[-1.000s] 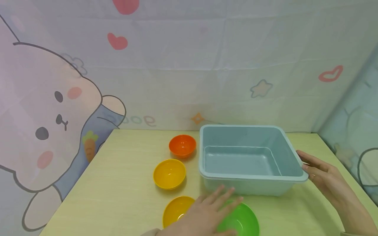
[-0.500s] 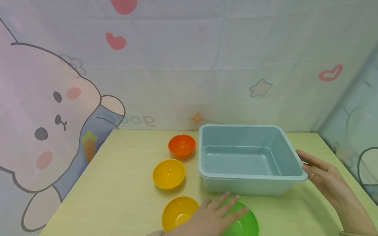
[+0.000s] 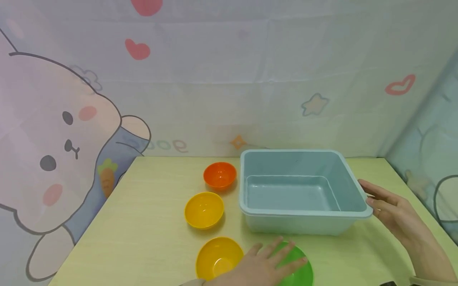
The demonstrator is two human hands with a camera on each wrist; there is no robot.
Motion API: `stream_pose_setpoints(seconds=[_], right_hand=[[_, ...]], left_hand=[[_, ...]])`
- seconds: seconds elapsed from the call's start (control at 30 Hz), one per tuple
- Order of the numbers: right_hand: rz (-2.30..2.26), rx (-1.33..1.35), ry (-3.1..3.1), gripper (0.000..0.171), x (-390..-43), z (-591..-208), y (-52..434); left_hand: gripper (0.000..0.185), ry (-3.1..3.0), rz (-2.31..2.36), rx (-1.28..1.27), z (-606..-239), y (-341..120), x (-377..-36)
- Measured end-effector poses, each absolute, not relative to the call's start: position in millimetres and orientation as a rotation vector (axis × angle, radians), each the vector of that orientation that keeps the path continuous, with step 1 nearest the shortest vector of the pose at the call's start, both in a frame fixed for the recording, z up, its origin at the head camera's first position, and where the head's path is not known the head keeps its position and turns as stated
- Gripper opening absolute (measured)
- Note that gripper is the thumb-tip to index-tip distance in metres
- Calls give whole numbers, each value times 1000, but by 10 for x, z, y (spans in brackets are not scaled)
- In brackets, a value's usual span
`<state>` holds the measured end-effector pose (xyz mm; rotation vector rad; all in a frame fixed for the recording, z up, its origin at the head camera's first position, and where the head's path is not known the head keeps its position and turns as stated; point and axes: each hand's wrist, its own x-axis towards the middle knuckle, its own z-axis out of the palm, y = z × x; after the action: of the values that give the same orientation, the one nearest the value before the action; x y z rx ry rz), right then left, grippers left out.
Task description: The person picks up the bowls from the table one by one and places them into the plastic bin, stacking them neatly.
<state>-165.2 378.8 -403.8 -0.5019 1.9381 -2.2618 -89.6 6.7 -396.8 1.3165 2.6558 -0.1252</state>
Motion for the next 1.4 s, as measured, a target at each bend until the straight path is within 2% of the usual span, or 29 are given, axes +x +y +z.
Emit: stream_pose_setpoints(seconds=[0.47,0.8,1.4], right_hand=[[-2275,-590,1849,54,-1671,-4068,3794],[-2281,-579,1847,54,-1677,-4089,3797],[-2300,-542,1872,53,-1689,-4067,3800]], left_hand=[[64,2770,-208,1401,-4090,125,-864],[63,2753,-186,1350,-4111,132,-864],[80,2694,-267,1360,-4086,232,-938]])
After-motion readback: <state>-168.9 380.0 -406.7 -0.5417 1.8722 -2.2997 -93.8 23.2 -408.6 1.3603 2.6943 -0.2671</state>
